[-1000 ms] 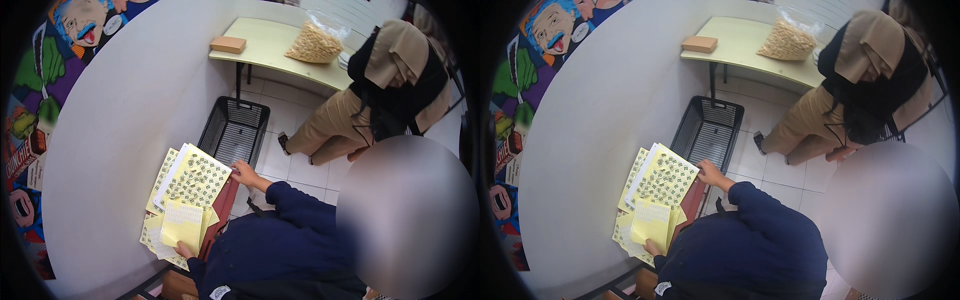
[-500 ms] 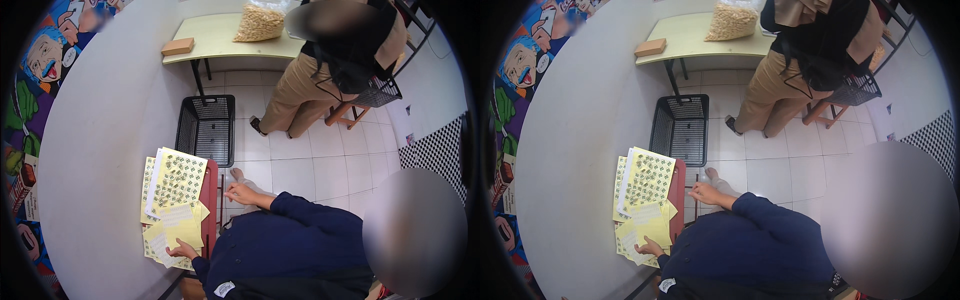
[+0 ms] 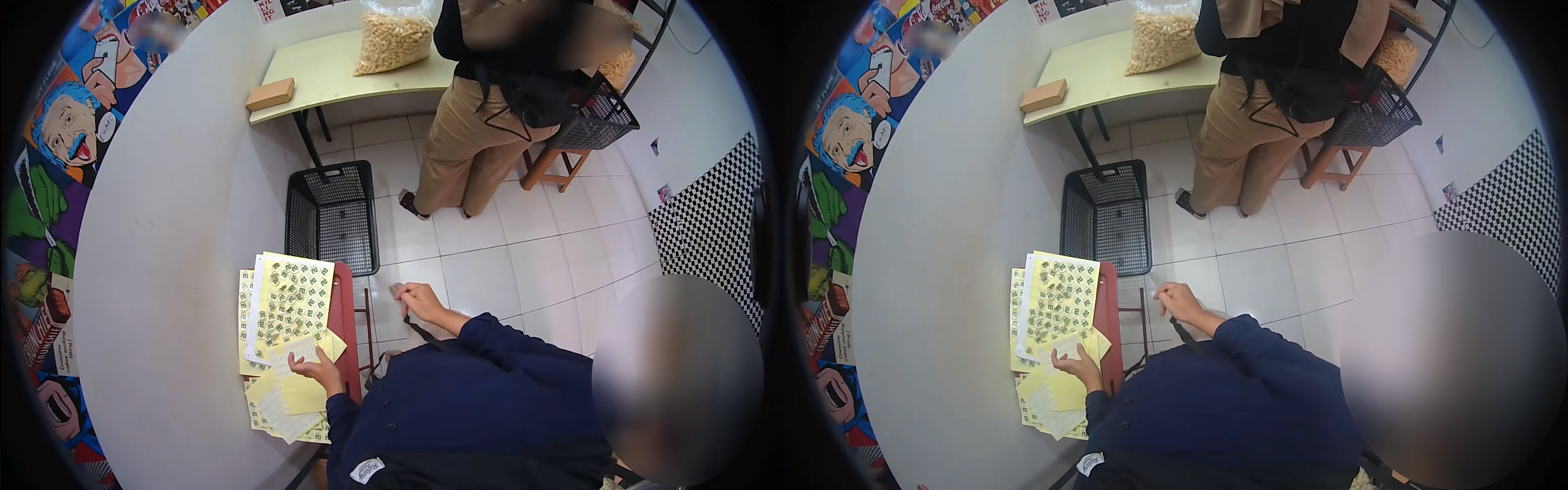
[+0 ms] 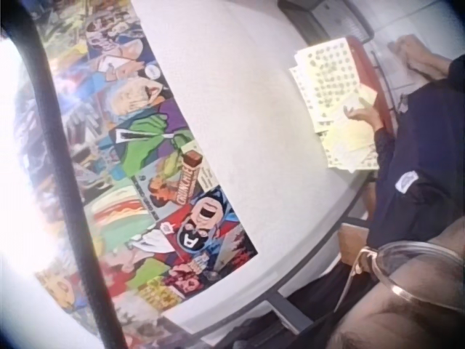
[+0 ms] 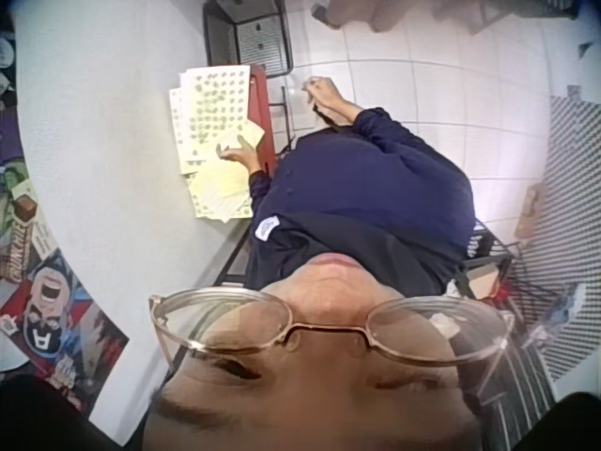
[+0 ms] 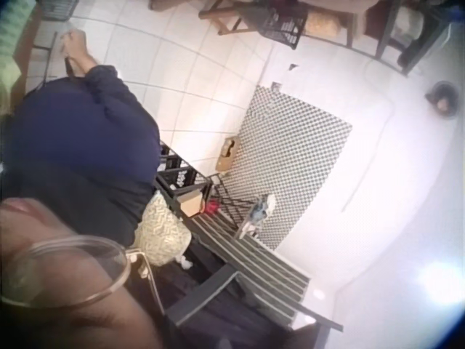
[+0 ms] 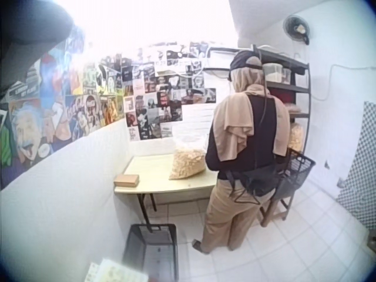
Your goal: The person peels stickers from sheets, applies them to small bags of snack food, and then organizes the items by moving a crate and stool to tidy the workspace.
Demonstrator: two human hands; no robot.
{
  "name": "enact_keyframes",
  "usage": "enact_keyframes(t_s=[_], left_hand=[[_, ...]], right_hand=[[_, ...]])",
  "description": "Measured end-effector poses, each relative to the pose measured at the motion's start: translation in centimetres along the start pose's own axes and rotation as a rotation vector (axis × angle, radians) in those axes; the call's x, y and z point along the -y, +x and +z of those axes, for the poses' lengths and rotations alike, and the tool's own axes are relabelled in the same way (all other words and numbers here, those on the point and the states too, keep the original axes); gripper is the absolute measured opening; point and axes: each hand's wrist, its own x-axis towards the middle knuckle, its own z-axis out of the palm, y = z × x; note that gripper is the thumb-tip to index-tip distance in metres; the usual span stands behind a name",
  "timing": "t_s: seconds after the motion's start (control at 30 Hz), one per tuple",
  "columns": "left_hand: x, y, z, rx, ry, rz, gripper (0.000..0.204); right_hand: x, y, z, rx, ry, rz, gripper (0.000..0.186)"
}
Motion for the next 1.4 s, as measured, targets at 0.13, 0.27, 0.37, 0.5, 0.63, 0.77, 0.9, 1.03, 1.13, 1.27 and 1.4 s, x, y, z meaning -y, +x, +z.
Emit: enact_keyframes(t_s=[0.13, 0.27, 0.37, 0.5, 0.63, 0.77, 0.9, 1.03, 1.13, 1.27, 1.4], left_hand=[[-1.2, -0.6, -0.3, -0.018, -0.008, 0.001, 0.055], [-2.2, -2.3, 0.1, -0.097, -0.029, -0.067, 0.054], [-4.5, -4.6, 2.3, -0.117, -0.065, 0.011, 0.054], [-8.7, -9.1, 7.8, -0.079, -0.12, 0.078, 0.052], [-13.2, -15.2, 15.5, -0.072, -0.15, 0.109, 0.05], [-17.9, -22.2, 21.4, -0.05, -0.252, 0.027, 0.05], [-22.4, -27.5, 24.3, -0.029, -0.28, 0.006, 0.049], [-26.8, -30.5, 25.1, -0.025, -0.264, 0.021, 0.045], [-28.0, -32.8, 26.1, -0.036, -0.253, 0.073, 0.041], [-29.9, -37.7, 28.6, 0.028, -0.384, -0.051, 0.033], [-30.7, -45.8, 31.6, 0.24, -0.374, -0.186, 0.025]], right_hand=[[-1.0, 1.4, -0.2, -0.126, -0.062, -0.26, 0.021], [2.5, 0.9, -3.2, 0.007, 0.06, -0.029, 0.028], [1.7, 1.9, -6.5, 0.127, 0.019, -0.049, 0.036], [2.2, 2.0, -12.7, 0.247, -0.021, -0.036, 0.039], [-1.7, 2.9, -21.0, 0.241, -0.104, -0.218, 0.036], [-4.0, 3.0, -30.2, 0.242, -0.2, -0.24, 0.032], [-4.1, 1.3, -37.8, 0.136, -0.109, -0.021, 0.035], [-5.7, 0.3, -43.4, 0.164, -0.07, -0.002, 0.042], [-5.6, -1.1, -46.7, 0.214, -0.077, -0.04, 0.046], [-7.9, -2.7, -52.8, 0.304, -0.142, -0.069, 0.043], [-9.8, -3.8, -58.9, 0.304, -0.199, -0.104, 0.034]])
